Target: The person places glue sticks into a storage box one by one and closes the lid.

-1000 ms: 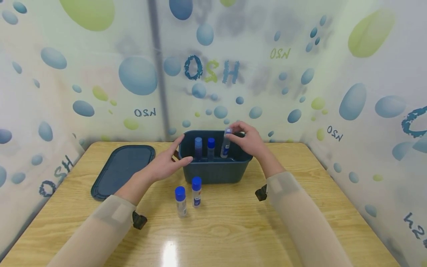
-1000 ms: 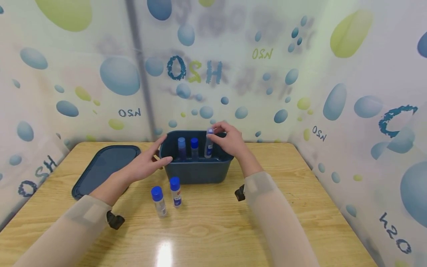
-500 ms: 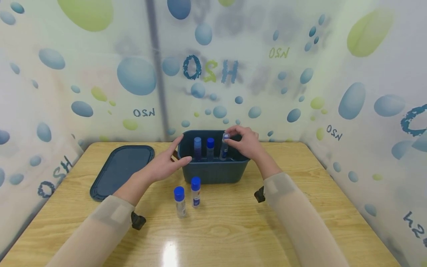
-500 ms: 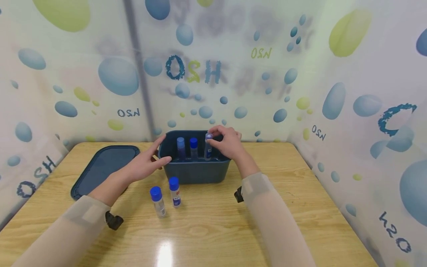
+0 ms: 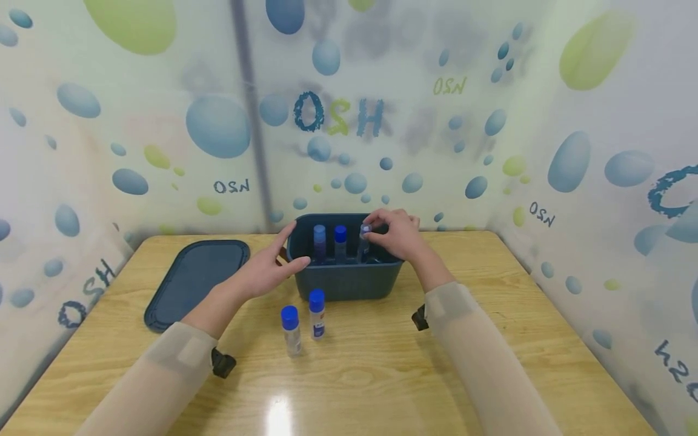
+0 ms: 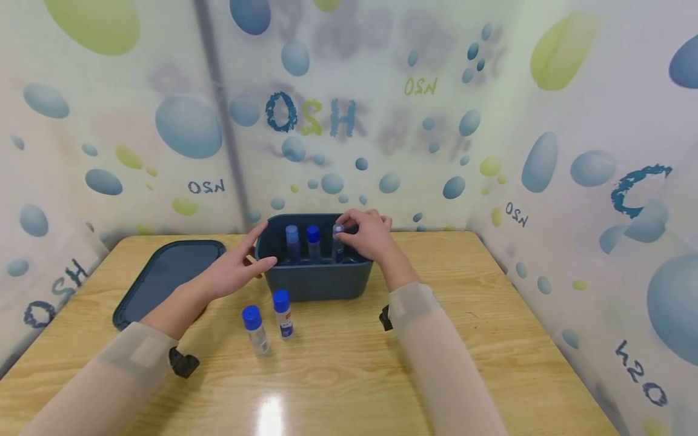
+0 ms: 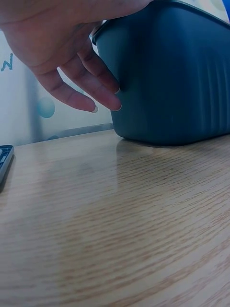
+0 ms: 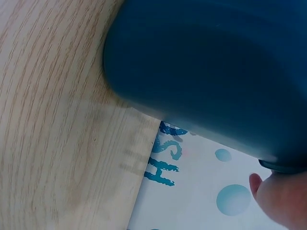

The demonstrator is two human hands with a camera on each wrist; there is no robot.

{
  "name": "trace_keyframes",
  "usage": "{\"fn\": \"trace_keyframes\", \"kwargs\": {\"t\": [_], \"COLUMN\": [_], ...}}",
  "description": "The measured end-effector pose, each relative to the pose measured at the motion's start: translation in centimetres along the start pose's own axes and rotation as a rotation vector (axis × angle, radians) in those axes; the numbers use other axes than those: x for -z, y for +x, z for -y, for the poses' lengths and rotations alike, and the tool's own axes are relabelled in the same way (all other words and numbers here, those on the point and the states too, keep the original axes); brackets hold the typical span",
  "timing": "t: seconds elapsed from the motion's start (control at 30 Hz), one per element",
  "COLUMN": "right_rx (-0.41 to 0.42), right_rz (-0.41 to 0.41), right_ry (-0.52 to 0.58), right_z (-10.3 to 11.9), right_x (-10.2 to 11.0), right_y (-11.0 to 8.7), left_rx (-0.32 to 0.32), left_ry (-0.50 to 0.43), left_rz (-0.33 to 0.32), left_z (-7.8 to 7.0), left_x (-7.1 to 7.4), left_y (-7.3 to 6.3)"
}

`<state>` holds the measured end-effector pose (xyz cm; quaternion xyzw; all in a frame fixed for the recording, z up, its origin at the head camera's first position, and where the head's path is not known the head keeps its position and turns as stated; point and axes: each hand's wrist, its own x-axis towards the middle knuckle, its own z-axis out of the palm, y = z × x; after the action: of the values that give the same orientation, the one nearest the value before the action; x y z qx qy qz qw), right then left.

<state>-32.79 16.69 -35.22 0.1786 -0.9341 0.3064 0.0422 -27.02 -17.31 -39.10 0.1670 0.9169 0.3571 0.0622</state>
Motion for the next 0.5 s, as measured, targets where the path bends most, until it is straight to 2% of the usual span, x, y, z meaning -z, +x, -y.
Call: {"fn": "trace_keyframes", "kwargs": {"t": [0.5], "right_rx": [-0.051], "right_rz": [0.048], "right_ry": [-0.064], "right_z": [0.12], "right_x": [-0.01], "right_y": [0.17], "left_rx": [-0.008], "left_ry": [0.004], "left_rz": [-0.001], "left_z": [-0.08], "left_x": [-0.17], "left_y": [-0.01]}}
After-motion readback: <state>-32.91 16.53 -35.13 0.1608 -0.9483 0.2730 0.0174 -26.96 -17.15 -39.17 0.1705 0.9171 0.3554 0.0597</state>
